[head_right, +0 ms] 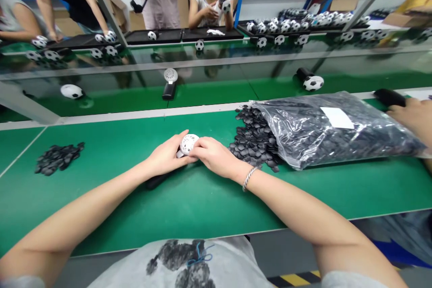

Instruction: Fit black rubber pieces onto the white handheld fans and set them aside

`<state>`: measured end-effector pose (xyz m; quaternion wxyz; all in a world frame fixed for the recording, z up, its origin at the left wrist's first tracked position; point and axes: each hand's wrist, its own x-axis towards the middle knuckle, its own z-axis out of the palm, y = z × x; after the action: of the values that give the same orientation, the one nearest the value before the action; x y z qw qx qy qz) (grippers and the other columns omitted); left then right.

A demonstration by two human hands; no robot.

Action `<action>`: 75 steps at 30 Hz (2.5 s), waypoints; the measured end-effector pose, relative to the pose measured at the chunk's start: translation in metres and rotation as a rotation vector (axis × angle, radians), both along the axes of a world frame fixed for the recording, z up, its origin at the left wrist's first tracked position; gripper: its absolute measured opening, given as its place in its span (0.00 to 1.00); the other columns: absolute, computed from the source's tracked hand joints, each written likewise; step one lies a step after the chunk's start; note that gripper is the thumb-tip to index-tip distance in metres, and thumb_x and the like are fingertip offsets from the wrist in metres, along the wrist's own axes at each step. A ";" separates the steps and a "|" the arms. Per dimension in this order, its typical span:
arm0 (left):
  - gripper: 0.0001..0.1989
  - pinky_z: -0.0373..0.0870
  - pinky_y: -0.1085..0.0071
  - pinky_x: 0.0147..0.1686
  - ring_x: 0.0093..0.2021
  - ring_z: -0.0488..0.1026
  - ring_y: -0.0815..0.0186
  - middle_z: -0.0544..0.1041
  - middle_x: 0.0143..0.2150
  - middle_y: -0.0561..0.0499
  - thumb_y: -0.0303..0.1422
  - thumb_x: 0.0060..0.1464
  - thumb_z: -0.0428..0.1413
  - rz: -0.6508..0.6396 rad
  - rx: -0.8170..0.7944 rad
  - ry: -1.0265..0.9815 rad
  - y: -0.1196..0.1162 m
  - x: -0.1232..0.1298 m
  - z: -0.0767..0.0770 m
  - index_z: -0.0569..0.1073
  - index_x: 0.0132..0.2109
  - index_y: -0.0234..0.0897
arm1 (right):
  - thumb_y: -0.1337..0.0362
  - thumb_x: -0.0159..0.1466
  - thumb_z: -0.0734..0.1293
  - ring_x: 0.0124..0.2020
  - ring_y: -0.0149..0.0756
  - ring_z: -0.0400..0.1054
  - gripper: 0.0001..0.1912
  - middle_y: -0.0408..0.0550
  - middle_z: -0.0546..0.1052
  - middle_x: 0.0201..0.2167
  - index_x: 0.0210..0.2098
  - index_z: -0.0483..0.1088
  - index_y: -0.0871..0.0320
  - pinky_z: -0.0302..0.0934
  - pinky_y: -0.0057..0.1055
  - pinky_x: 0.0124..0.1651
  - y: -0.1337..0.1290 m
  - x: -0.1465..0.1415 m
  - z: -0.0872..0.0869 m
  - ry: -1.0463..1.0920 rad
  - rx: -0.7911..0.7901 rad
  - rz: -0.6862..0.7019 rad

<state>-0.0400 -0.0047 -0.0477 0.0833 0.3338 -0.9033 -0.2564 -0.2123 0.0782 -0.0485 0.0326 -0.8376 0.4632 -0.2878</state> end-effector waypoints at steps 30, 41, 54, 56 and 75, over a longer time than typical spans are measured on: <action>0.33 0.60 0.62 0.46 0.48 0.64 0.58 0.69 0.49 0.48 0.24 0.46 0.46 -0.222 -0.187 -0.151 -0.009 -0.003 0.013 0.53 0.61 0.43 | 0.63 0.59 0.63 0.39 0.35 0.64 0.09 0.49 0.71 0.34 0.37 0.72 0.58 0.58 0.29 0.43 0.014 -0.057 -0.001 0.186 0.401 -0.340; 0.34 0.53 0.60 0.51 0.53 0.61 0.59 0.65 0.56 0.51 0.27 0.43 0.49 -0.224 -0.214 -0.065 -0.004 0.001 0.008 0.53 0.60 0.42 | 0.69 0.59 0.63 0.32 0.28 0.65 0.06 0.44 0.72 0.31 0.36 0.69 0.58 0.58 0.24 0.38 0.011 -0.037 0.015 -0.099 0.473 -0.210; 0.36 0.52 0.58 0.51 0.53 0.61 0.55 0.65 0.55 0.50 0.45 0.43 0.55 -0.204 -0.158 -0.040 -0.003 -0.002 0.009 0.55 0.59 0.42 | 0.67 0.62 0.59 0.37 0.30 0.66 0.08 0.47 0.72 0.36 0.37 0.68 0.59 0.61 0.27 0.41 0.022 -0.017 0.020 -0.179 0.257 -0.158; 0.38 0.53 0.58 0.51 0.52 0.62 0.55 0.66 0.54 0.49 0.52 0.42 0.54 -0.187 -0.144 -0.026 -0.003 -0.003 0.009 0.56 0.58 0.42 | 0.67 0.61 0.61 0.38 0.30 0.66 0.06 0.47 0.72 0.36 0.35 0.69 0.59 0.60 0.27 0.42 0.021 -0.016 0.018 -0.214 0.236 -0.171; 0.26 0.56 0.61 0.48 0.44 0.68 0.60 0.74 0.44 0.52 0.46 0.45 0.54 -0.127 -0.142 0.071 0.006 -0.012 0.010 0.65 0.51 0.42 | 0.61 0.53 0.68 0.43 0.33 0.64 0.18 0.47 0.69 0.42 0.41 0.63 0.58 0.61 0.32 0.42 -0.001 -0.008 -0.003 -0.550 0.451 -0.197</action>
<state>-0.0520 0.0009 -0.0373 0.1224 0.2601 -0.9350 -0.2079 -0.2205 0.0774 -0.0512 0.3120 -0.6520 0.5673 -0.3947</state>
